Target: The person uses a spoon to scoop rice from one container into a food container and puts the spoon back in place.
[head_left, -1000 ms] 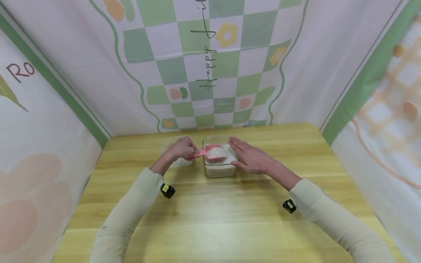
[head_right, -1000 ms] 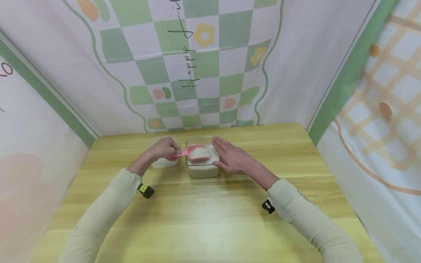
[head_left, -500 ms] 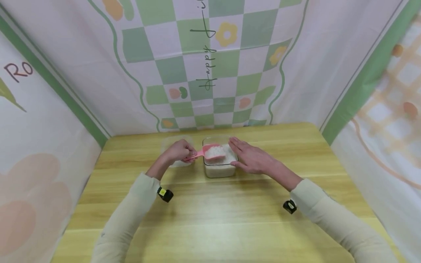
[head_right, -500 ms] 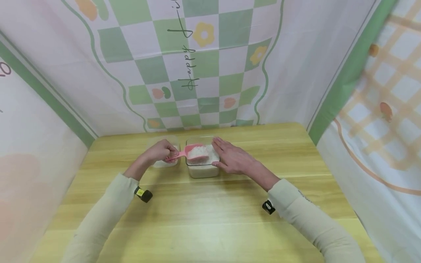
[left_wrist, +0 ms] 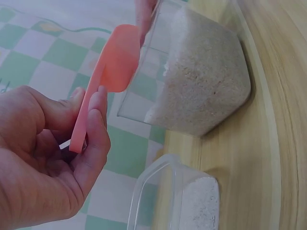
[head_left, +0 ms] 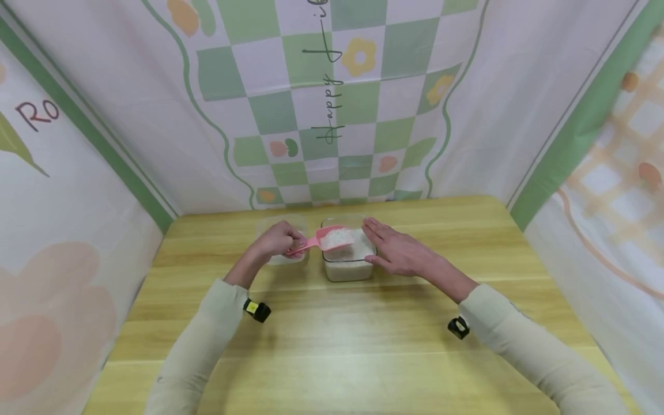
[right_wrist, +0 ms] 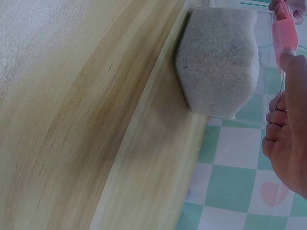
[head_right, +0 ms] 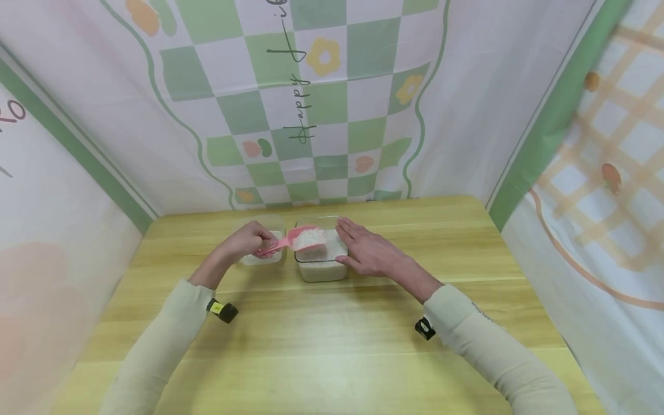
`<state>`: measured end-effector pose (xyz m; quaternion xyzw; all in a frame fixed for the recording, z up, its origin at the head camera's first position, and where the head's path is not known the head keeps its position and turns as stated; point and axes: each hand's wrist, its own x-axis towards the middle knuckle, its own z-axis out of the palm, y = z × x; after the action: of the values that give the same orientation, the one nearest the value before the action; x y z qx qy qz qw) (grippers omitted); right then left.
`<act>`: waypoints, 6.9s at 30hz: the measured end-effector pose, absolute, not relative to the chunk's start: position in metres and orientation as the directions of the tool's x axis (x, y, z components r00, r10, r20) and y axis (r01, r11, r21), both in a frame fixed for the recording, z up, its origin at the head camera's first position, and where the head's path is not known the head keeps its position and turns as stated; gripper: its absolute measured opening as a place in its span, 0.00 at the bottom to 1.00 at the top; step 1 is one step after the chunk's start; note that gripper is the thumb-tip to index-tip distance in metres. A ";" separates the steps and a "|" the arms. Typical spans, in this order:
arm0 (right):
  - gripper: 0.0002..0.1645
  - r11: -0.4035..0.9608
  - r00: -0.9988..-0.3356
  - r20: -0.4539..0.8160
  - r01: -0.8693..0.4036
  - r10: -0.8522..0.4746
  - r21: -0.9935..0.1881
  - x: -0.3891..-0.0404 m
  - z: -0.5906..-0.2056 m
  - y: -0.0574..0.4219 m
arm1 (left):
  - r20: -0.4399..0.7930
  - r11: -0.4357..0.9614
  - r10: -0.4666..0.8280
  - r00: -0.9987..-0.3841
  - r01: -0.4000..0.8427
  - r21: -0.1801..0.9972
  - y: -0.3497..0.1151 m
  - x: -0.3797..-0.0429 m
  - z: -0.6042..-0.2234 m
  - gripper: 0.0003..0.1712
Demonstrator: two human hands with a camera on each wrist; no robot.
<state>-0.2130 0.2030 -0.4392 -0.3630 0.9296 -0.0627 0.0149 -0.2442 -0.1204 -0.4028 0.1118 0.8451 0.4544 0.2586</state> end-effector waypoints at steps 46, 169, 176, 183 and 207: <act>0.44 0.733 -0.743 0.025 -0.664 -0.668 -0.148 -0.213 -0.444 0.205 | -0.248 0.616 0.210 -0.946 -0.069 0.784 -0.214 -0.224 -0.407 0.15; 0.44 0.731 -0.746 0.041 -0.661 -0.665 -0.169 -0.209 -0.444 0.206 | 0.225 0.960 0.202 -0.953 0.238 0.149 -0.197 -0.223 -0.409 0.08; 0.44 0.734 -0.751 0.060 -0.656 -0.657 -0.173 -0.208 -0.447 0.207 | 0.193 0.922 0.259 -0.946 0.302 0.242 -0.182 -0.226 -0.394 0.09; 0.44 0.734 -0.749 0.056 -0.659 -0.660 -0.165 -0.207 -0.445 0.206 | 0.231 0.894 0.345 -0.910 0.393 0.213 -0.162 -0.220 -0.378 0.09; 0.44 0.723 -0.739 0.032 -0.666 -0.673 -0.183 -0.209 -0.445 0.206 | 0.173 0.851 0.525 -0.834 0.520 -0.075 -0.082 -0.224 -0.366 0.09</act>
<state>-0.2085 0.2058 -0.4445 -0.3609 0.9279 -0.0915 0.0184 -0.2242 -0.0822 -0.3659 0.2727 0.9574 -0.0126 -0.0940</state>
